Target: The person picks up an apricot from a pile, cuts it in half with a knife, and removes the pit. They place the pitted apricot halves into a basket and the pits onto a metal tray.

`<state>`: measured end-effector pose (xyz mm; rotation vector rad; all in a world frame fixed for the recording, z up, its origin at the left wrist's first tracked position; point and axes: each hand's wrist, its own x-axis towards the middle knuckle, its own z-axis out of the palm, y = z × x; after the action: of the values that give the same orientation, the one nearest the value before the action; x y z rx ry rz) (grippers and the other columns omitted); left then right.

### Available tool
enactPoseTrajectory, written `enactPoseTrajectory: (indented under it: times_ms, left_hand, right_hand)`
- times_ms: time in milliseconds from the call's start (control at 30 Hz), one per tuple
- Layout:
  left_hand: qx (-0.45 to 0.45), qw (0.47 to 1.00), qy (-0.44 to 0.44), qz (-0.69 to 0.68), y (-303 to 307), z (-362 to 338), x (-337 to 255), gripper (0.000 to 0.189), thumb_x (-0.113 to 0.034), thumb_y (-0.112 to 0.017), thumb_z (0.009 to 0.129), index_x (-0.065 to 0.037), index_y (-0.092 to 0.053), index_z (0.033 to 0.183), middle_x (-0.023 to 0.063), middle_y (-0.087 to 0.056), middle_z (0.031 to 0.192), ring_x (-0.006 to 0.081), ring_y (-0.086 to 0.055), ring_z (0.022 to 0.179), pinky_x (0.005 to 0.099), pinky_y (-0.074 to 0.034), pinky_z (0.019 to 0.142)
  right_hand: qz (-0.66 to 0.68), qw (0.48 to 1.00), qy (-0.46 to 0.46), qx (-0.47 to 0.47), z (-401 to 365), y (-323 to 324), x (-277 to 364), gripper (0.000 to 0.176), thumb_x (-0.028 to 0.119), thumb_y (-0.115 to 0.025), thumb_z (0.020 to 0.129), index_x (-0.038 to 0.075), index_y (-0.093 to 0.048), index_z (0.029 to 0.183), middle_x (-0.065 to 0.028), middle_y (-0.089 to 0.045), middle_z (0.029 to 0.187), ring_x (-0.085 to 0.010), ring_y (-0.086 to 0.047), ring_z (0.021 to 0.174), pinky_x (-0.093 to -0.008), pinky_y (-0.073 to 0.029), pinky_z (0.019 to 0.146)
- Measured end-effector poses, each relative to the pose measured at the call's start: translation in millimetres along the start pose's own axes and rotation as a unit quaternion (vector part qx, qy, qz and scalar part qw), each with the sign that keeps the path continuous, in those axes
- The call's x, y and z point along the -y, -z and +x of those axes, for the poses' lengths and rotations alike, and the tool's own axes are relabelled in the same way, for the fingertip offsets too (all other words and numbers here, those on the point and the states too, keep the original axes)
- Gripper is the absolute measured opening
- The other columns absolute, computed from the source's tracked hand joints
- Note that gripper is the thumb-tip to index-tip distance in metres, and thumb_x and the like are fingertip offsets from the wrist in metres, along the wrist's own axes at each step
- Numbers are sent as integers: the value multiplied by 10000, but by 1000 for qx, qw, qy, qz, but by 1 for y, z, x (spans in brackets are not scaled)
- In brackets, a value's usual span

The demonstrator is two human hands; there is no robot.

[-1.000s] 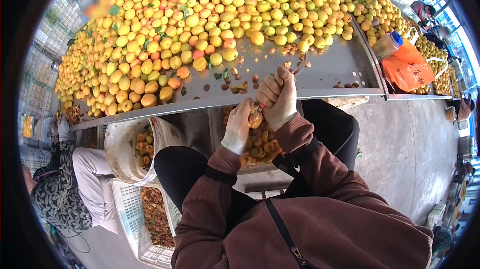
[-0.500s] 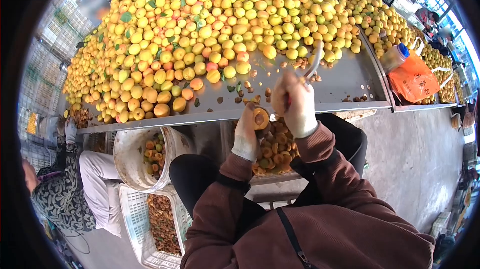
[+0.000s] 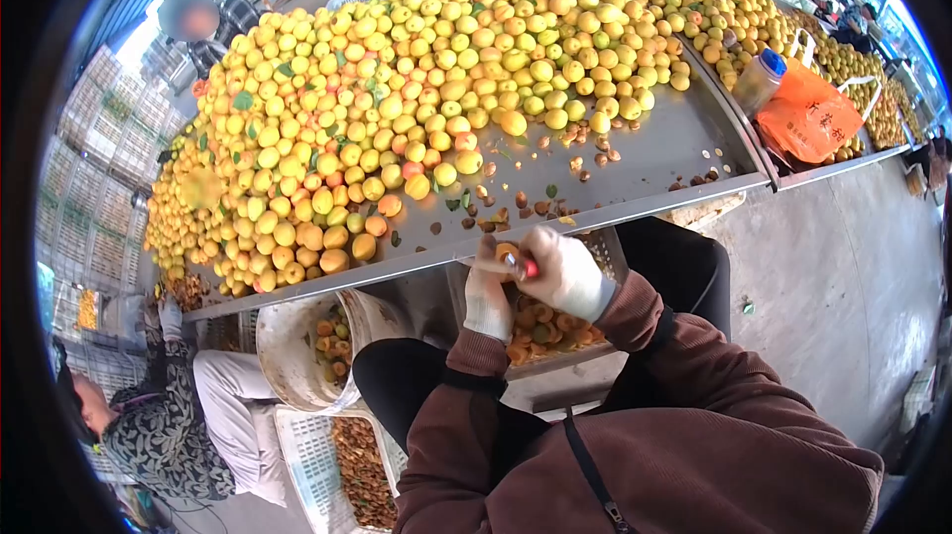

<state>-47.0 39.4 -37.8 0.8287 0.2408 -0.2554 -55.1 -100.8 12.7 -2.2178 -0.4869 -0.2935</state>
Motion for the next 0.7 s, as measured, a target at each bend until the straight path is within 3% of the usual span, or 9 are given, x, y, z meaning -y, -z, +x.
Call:
enactPoseTrajectory:
  times_ms: [100,167,233,267,400,533,567,633,700]
  left_hand:
    - [0,987,68,143,10,-3,3,395,-375,-394,1033,-54,-580,1167,47,-616,974,146,-617,881,295,-522,782]
    - [95,969,72,216,3,-18,4,413,-418,-480,994,-68,-573,1193,44,-617,953,147,-628,767,343,-555,638]
    - [41,937,61,341,-17,-32,2,423,-377,-490,990,-37,-570,1229,74,-658,912,172,-639,740,284,-532,671]
    - [45,933,60,352,-11,-31,-2,423,-377,-490,990,-37,-570,1229,74,-658,912,172,-639,740,284,-532,671]
    - [59,931,40,359,4,-22,-32,416,-419,-554,961,-59,-604,1162,36,-624,887,135,-627,752,277,-526,645]
    - [36,925,-57,373,-17,5,-74,325,-307,-629,931,-23,-640,1089,35,-631,865,127,-626,784,259,-506,677]
    - [69,834,-161,524,-14,23,-85,346,-249,-655,906,13,-626,1130,83,-670,958,146,-636,880,268,-505,777]
    - [57,791,-191,579,-13,58,-86,439,-267,-669,870,-13,-594,1220,146,-682,1066,224,-650,975,308,-495,872]
    - [14,690,-161,705,-12,99,-91,501,-297,-665,846,-28,-584,1261,121,-683,1023,208,-639,941,307,-493,841]
  right_hand:
    - [11,986,-27,-162,30,10,-17,213,190,-678,819,40,-555,907,-166,-599,837,-384,-612,756,-423,-500,667]
    - [51,980,-89,-171,46,23,-36,229,212,-658,848,25,-562,940,-160,-598,777,-358,-615,721,-405,-496,658]
    - [165,952,-189,-173,53,33,-38,265,253,-614,891,4,-547,951,-128,-584,707,-285,-607,657,-370,-485,631]
    - [285,927,-191,-150,43,40,-39,277,295,-557,937,19,-560,962,-60,-552,651,-168,-555,572,-309,-458,555]
    - [373,883,-276,-71,2,55,-23,247,295,-490,975,58,-558,986,-1,-511,658,-59,-429,447,-249,-339,393]
    - [379,889,-243,-80,-39,29,-41,308,349,-548,957,48,-592,1006,-1,-526,719,-60,-478,598,-227,-404,530]
    - [362,904,-204,-99,-47,13,-58,329,356,-558,955,36,-604,1017,-6,-535,751,-63,-487,663,-230,-423,590]
    - [315,912,-246,-93,-54,19,-45,383,358,-565,965,-19,-623,1008,-1,-559,830,-83,-506,800,-276,-454,720]
    - [286,913,-286,-61,-61,-2,-69,366,337,-551,976,-21,-615,1018,9,-553,824,-72,-501,815,-272,-453,728]
